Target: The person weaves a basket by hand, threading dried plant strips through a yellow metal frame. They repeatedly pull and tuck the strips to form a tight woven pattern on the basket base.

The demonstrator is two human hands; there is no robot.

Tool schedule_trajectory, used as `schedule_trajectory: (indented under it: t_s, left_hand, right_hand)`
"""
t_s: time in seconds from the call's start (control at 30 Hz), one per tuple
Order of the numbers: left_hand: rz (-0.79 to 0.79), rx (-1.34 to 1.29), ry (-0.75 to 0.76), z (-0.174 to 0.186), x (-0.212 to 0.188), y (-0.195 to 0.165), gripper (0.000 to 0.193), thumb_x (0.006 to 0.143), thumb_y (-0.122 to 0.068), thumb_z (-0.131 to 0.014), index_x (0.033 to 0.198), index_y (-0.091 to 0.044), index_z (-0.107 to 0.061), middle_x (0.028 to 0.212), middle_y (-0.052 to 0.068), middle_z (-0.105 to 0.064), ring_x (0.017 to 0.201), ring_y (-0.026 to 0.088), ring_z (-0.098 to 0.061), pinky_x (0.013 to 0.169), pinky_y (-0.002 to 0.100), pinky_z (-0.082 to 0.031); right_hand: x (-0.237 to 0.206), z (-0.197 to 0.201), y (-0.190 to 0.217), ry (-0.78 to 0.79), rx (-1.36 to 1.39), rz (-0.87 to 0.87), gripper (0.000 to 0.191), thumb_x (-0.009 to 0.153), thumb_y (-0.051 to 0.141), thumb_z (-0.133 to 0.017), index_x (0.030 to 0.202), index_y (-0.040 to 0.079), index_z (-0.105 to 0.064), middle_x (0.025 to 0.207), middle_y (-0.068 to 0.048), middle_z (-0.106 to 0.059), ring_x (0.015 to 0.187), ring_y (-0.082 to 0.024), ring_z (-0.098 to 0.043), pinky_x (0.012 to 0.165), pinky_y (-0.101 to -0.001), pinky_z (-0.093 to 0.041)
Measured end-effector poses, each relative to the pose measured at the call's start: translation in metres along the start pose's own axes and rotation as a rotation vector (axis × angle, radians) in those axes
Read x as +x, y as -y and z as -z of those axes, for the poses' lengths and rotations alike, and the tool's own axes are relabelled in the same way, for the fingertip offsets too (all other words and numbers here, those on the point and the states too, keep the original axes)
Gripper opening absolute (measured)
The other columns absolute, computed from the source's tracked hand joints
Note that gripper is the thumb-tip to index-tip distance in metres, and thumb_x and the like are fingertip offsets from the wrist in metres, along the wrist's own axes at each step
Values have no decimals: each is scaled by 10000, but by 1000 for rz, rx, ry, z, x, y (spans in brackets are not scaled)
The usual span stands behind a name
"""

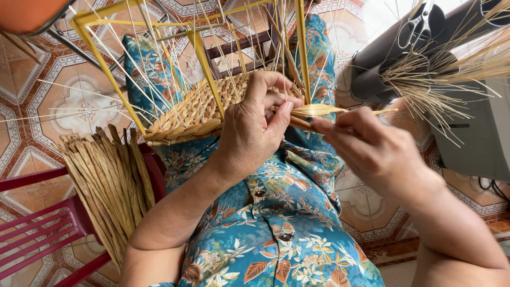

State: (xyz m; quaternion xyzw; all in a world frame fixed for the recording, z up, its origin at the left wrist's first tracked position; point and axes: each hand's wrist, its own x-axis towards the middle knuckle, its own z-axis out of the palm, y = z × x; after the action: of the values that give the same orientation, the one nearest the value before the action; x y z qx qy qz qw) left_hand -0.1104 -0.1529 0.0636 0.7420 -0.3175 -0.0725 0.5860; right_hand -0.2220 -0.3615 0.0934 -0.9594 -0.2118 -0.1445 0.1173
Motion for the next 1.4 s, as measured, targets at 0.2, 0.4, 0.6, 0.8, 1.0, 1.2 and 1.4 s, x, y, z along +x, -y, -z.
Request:
schedule_trajectory:
  t_s: [0.2,0.4,0.6,0.8,1.0,1.2,1.4]
  left_hand:
    - [-239,221,89,2,2,-5,231,1025,-172,-714,1234,-121,-631,907,31,-746,732,140,-754,598,260,-597]
    - [-354,509,-68,-11,-9,-9,174,994,-154,-783,1122,-91,-684,903,46,-680,675,187,-690,593,336,-570]
    - [-386,444,-143,-13,-13,-6,163,992,-126,-760,1090,-94,-634,980,41,-695,799,198,-726,692,340,-594]
    - [-254,484,-82,-11,-10,-7,167,963,-148,-766,961,-81,-612,857,68,-695,694,224,-717,605,379,-574]
    - [-15,504,-33,-11,13,-4,171,976,-204,-701,880,-85,-626,784,104,-727,641,287,-720,562,434,-560]
    - [33,478,105,-4,29,-9,156,946,-213,-684,868,-79,-661,836,96,-733,688,318,-715,615,472,-562]
    - [45,411,79,1,22,-18,153,933,-233,-693,895,-85,-686,874,81,-724,734,306,-719,636,453,-562]
  right_hand:
    - [11,24,-23,9,-101,-27,158,926,240,-821,1012,108,-816,889,-1,-615,656,-74,-540,505,-290,-458]
    - [23,31,11,-349,-100,-251,44,1029,153,-804,1013,115,-789,1022,-19,-690,823,-158,-594,751,-392,-438]
    - [36,-2,20,-327,272,-375,136,936,30,-736,1071,21,-721,1077,-87,-687,976,-213,-616,838,-385,-505]
    - [56,-47,1,-318,601,-486,255,900,15,-790,1077,21,-606,1005,-52,-618,816,-133,-575,675,-256,-489]
    - [40,-59,-29,-187,1409,-660,229,1122,49,-584,1336,24,-505,991,-45,-669,790,-61,-574,669,-197,-467]
    - [33,-75,-39,-185,1756,-745,573,944,-29,-626,1502,12,-502,1080,-89,-712,676,-32,-538,559,-161,-420]
    - [30,-91,-26,-489,1832,-837,449,912,-117,-602,1357,-57,-586,1067,-92,-694,747,-68,-596,606,-178,-442]
